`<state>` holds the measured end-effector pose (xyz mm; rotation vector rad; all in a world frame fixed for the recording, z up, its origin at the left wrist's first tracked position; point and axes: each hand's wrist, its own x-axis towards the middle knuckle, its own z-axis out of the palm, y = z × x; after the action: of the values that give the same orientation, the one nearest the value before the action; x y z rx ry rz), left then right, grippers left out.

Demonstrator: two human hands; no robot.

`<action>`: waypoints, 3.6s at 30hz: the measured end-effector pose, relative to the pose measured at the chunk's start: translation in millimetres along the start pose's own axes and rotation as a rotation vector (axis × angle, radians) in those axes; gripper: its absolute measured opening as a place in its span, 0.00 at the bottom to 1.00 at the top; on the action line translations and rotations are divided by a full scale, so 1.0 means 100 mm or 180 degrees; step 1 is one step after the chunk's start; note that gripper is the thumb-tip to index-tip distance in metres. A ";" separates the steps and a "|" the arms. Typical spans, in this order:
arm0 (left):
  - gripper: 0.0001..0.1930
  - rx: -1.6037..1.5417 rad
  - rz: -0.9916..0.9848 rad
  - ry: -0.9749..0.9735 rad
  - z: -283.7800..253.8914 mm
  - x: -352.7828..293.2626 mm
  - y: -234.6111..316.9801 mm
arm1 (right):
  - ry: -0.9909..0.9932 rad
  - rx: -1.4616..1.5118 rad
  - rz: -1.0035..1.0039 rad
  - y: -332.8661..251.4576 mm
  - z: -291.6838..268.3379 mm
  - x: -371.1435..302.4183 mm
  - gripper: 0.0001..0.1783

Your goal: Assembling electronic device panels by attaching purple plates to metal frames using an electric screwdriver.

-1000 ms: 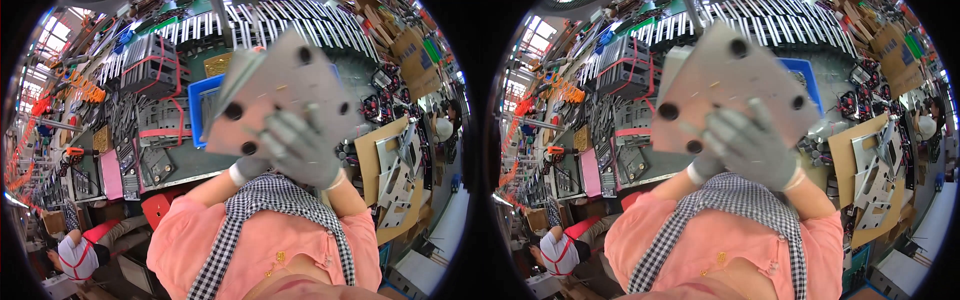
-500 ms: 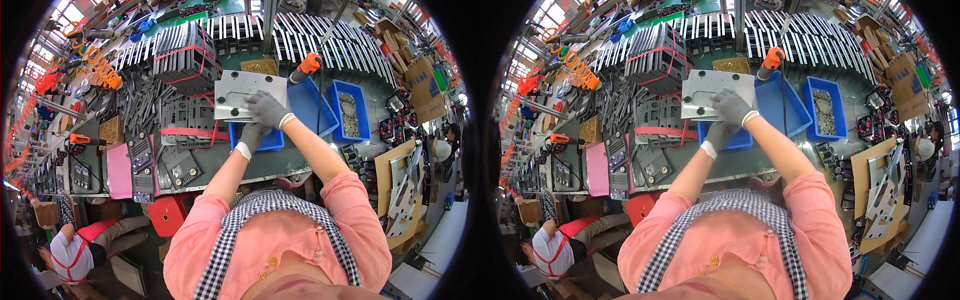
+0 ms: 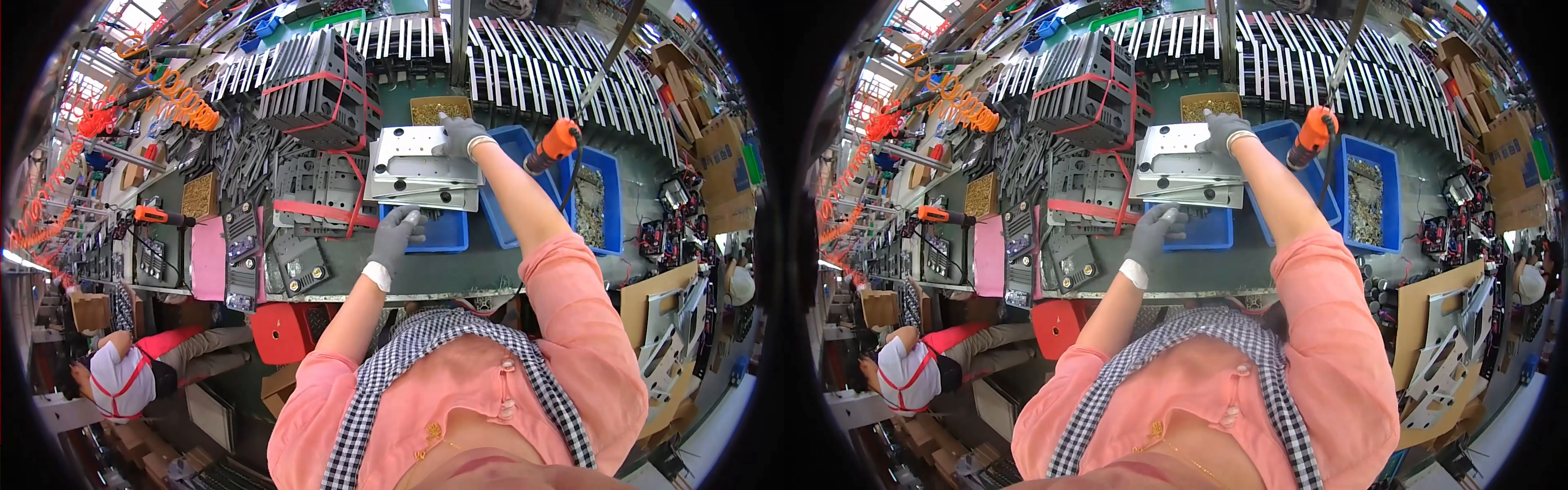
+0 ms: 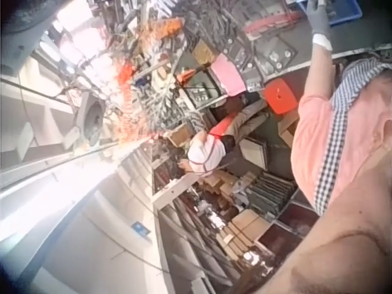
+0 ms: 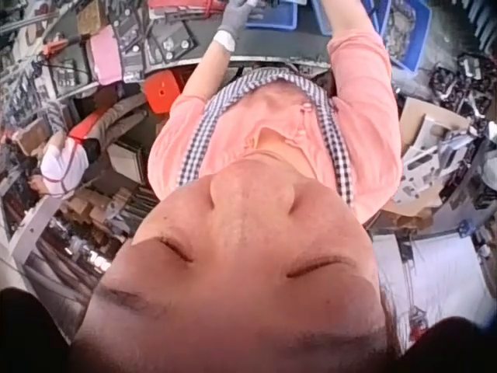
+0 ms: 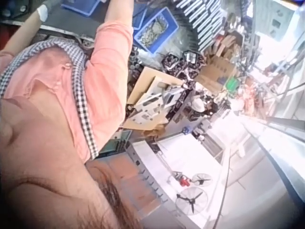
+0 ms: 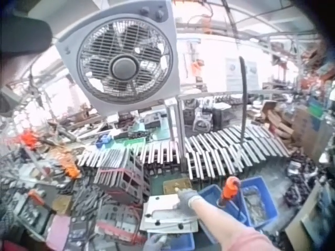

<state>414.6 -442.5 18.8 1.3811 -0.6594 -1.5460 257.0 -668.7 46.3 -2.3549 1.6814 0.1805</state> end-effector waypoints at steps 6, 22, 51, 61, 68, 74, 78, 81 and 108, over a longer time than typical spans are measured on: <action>0.19 -0.0363 -0.0176 0.0049 0.47 0.11 -0.05 | -0.0292 0.1170 -0.0092 0.38 -0.18 0.02 0.31; 0.25 0.4553 0.3213 -0.0997 2.07 0.27 -1.03 | 0.4257 0.5305 0.3503 2.49 1.31 -1.69 0.18; 0.59 0.6037 0.1058 -0.1573 0.55 1.44 0.90 | 0.2613 0.1472 -0.0326 0.58 1.16 -1.83 0.32; 0.53 0.5024 0.2276 -0.0195 -0.03 0.63 1.80 | 0.1423 0.0452 -0.0762 -0.34 0.90 -1.25 0.56; 0.53 0.4006 0.2111 -0.0094 -0.91 -0.14 1.53 | 0.0412 -0.0232 -0.0621 -0.42 0.76 -0.67 0.56; 0.52 0.3632 0.1719 0.0266 -1.30 -0.55 1.15 | 0.0400 -0.0162 -0.0827 -0.38 0.56 -0.44 0.55; 0.53 0.3992 0.1580 0.0207 -1.31 -0.61 0.96 | 0.0462 -0.0169 -0.0866 -0.40 0.61 -0.42 0.61; 0.53 0.4320 0.1964 -0.0233 -1.20 -0.58 0.80 | 0.0597 0.0126 -0.0909 -0.36 0.63 -0.53 0.62; 0.51 0.5150 0.1687 -0.0903 0.05 -0.01 0.16 | 0.1900 -0.0436 0.1304 2.10 1.22 -1.71 0.46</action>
<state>414.0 -449.4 33.7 1.7277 -2.5269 -0.5597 7.9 -544.9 -56.6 -2.2612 2.4885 -0.3917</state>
